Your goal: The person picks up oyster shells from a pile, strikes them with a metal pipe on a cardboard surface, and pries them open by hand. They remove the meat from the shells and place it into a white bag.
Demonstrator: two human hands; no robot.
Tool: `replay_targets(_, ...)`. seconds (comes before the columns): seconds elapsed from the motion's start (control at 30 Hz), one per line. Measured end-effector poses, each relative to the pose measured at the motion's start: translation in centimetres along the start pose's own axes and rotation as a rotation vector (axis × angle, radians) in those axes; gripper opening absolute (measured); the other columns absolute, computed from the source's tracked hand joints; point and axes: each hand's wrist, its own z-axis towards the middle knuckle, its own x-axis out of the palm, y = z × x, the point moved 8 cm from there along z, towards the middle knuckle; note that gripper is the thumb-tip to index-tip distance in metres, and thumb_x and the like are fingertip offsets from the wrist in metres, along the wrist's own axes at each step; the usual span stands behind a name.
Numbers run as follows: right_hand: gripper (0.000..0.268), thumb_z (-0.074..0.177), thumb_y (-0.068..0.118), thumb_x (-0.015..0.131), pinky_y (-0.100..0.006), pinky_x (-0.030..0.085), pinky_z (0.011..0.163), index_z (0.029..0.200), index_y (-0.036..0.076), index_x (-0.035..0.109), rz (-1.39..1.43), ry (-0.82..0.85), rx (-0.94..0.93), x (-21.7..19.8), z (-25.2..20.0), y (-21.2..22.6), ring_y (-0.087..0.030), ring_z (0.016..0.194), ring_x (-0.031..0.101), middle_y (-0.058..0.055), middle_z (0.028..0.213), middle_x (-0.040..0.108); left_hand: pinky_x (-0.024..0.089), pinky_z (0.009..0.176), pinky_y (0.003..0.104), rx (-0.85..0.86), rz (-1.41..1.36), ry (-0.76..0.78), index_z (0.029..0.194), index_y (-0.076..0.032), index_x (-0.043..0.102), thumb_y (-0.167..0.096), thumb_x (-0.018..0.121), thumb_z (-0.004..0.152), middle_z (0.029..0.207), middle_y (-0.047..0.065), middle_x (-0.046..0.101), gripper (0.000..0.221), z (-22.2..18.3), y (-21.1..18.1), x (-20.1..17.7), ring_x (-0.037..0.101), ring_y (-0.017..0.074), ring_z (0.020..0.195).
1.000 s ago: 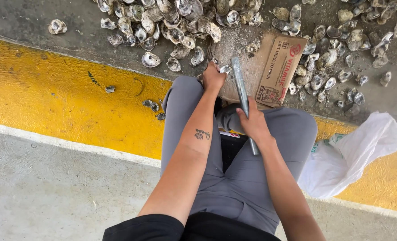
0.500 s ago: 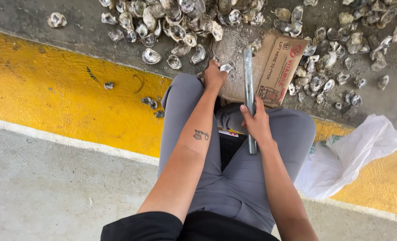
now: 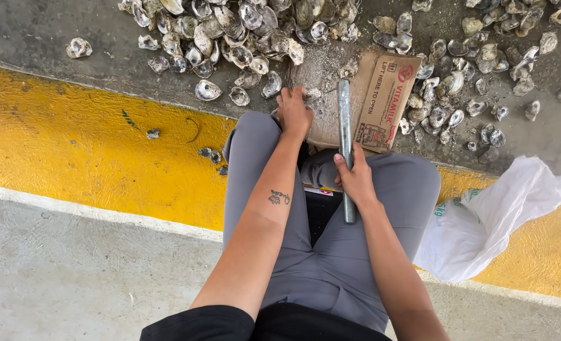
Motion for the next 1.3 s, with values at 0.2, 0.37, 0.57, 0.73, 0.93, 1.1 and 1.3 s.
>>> replay_targets(0.2, 0.062, 0.102, 0.036, 0.058, -0.033, 0.057, 0.055, 0.153, 0.008, 0.037, -0.090, 0.009, -0.051, 1.0, -0.1, 0.9, -0.017, 0.059, 0.069, -0.010, 0.080, 0.067, 0.048, 0.098, 0.047, 0.061, 0.079, -0.050, 0.126, -0.020, 0.064, -0.012, 0.082, 0.081, 0.126, 0.010, 0.052, 0.049, 0.4, 0.8, 1.5, 0.050, 0.0343, 0.119)
replay_targets(0.37, 0.066, 0.102, 0.035, 0.058, -0.036, 0.057, 0.057, 0.155, 0.007, 0.032, -0.145, 0.021, -0.024, 1.4, 0.6, -0.1, -0.020, 0.058, 0.070, -0.013, 0.079, 0.068, 0.043, 0.099, 0.046, 0.088, 0.138, -0.048, 0.125, -0.017, 0.062, -0.013, 0.081, 0.081, 0.127, 0.007, 0.053, 0.048, 0.6, 0.2, 1.6, 0.050, 0.0320, 0.121)
replay_targets(0.57, 0.064, 0.104, 0.034, 0.058, -0.036, 0.057, 0.056, 0.155, 0.005, 0.033, -0.122, -0.031, -0.093, 0.9, -0.2, 1.2, -0.020, 0.057, 0.069, -0.014, 0.074, 0.068, 0.038, 0.101, 0.051, 0.100, 0.202, -0.049, 0.124, -0.016, 0.059, -0.017, 0.082, 0.080, 0.124, 0.008, 0.055, 0.050, 0.6, 0.6, 2.2, 0.051, 0.0329, 0.121)
replay_targets(0.73, 0.063, 0.102, 0.032, 0.058, -0.036, 0.056, 0.055, 0.154, 0.006, 0.034, -0.142, -0.001, -0.051, 1.1, 0.4, 1.1, -0.021, 0.056, 0.069, -0.013, 0.072, 0.067, 0.039, 0.101, 0.051, 0.122, 0.225, -0.055, 0.123, -0.017, 0.060, -0.019, 0.083, 0.080, 0.124, 0.009, 0.055, 0.048, 0.8, 0.4, 2.6, 0.052, 0.0325, 0.121)
replay_targets(0.93, 0.059, 0.104, 0.032, 0.058, -0.036, 0.057, 0.056, 0.153, 0.008, 0.035, -0.122, -0.055, -0.122, 0.7, -0.2, 1.5, -0.021, 0.056, 0.070, -0.013, 0.074, 0.068, 0.039, 0.100, 0.054, 0.155, 0.256, -0.075, 0.124, -0.016, 0.059, -0.017, 0.083, 0.079, 0.123, 0.012, 0.054, 0.050, 0.6, 0.5, 2.6, 0.052, 0.0345, 0.119)
replay_targets(1.1, 0.060, 0.102, 0.030, 0.058, -0.037, 0.055, 0.055, 0.153, 0.008, 0.035, -0.188, 0.019, -0.025, 1.3, 0.4, 0.6, -0.022, 0.054, 0.068, -0.014, 0.067, 0.066, 0.040, 0.101, 0.053, 0.171, 0.243, -0.086, 0.122, -0.020, 0.060, -0.015, 0.082, 0.079, 0.122, 0.010, 0.055, 0.049, 0.4, 0.1, 2.1, 0.053, 0.0329, 0.120)
replay_targets(1.3, 0.059, 0.105, 0.029, 0.057, -0.038, 0.055, 0.055, 0.153, 0.006, 0.033, -0.077, -0.093, -0.191, 0.6, -0.6, 2.4, -0.022, 0.055, 0.067, -0.012, 0.072, 0.065, 0.040, 0.099, 0.054, 0.192, 0.284, -0.101, 0.120, -0.018, 0.060, -0.015, 0.081, 0.079, 0.118, 0.011, 0.055, 0.046, 0.5, -0.4, 1.7, 0.053, 0.0347, 0.115)
